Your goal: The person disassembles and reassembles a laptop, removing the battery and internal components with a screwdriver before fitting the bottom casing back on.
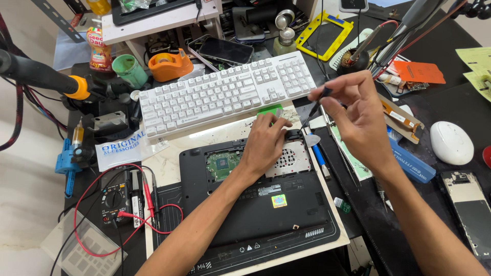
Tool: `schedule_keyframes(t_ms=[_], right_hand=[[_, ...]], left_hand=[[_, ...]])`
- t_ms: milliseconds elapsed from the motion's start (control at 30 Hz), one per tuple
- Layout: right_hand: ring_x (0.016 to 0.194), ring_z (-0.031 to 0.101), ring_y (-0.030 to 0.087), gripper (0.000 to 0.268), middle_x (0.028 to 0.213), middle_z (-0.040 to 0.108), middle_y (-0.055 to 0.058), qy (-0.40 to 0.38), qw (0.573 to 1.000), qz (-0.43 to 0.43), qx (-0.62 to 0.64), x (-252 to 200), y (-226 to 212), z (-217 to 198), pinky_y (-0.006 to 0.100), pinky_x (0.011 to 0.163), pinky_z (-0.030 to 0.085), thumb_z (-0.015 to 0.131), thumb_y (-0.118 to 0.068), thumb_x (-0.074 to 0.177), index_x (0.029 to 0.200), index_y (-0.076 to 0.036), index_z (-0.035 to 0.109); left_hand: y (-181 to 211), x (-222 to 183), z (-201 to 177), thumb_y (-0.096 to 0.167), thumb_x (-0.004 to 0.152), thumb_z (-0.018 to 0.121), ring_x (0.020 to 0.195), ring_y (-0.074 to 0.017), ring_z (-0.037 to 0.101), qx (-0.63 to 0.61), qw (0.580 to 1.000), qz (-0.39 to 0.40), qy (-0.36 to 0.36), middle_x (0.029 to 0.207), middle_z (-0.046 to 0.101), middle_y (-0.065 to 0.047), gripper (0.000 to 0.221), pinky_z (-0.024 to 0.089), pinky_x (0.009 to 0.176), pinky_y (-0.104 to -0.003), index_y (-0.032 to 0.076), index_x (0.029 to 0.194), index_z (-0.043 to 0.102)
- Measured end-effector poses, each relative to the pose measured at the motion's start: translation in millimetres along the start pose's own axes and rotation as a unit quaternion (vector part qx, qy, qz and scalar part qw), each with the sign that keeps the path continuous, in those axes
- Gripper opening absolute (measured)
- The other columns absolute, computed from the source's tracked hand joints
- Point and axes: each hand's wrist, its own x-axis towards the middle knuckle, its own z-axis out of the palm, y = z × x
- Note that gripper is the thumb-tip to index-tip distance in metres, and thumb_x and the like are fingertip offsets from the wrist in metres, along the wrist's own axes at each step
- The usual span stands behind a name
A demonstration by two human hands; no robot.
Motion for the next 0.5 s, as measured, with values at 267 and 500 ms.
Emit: schedule_keyframes(t_ms=[267, 500], right_hand=[[0.115, 0.065, 0.014, 0.027, 0.122, 0.065, 0.014, 0.012, 0.999, -0.032, -0.012, 0.4, 1.8, 1.6, 0.028, 0.103, 0.052, 0.064, 0.001, 0.106, 0.122, -0.006, 0.043], [0.115, 0.066, 0.015, 0.031, 0.120, 0.064, 0.012, 0.019, 0.998, -0.043, -0.048, 3.5, -5.0, 7.0, 0.031, 0.105, 0.053, 0.067, 0.002, 0.105, 0.123, -0.006, 0.042]], left_hand=[[2.6, 0.1, -1.6, 0.010, 0.090, 0.071, 0.100, -0.0321, 0.056, 0.009, 1.000, 0.011, -0.013, 0.100, 0.060, -0.013, 0.013, 0.045, 0.092, -0.045, 0.006, 0.102, 0.069], [3.3, 0.3, -2.9, 0.010, 0.090, 0.072, 0.101, -0.0319, 0.057, 0.011, 1.000, 0.022, -0.019, 0.102, 0.060, -0.013, 0.014, 0.045, 0.092, -0.045, 0.005, 0.102, 0.069]])
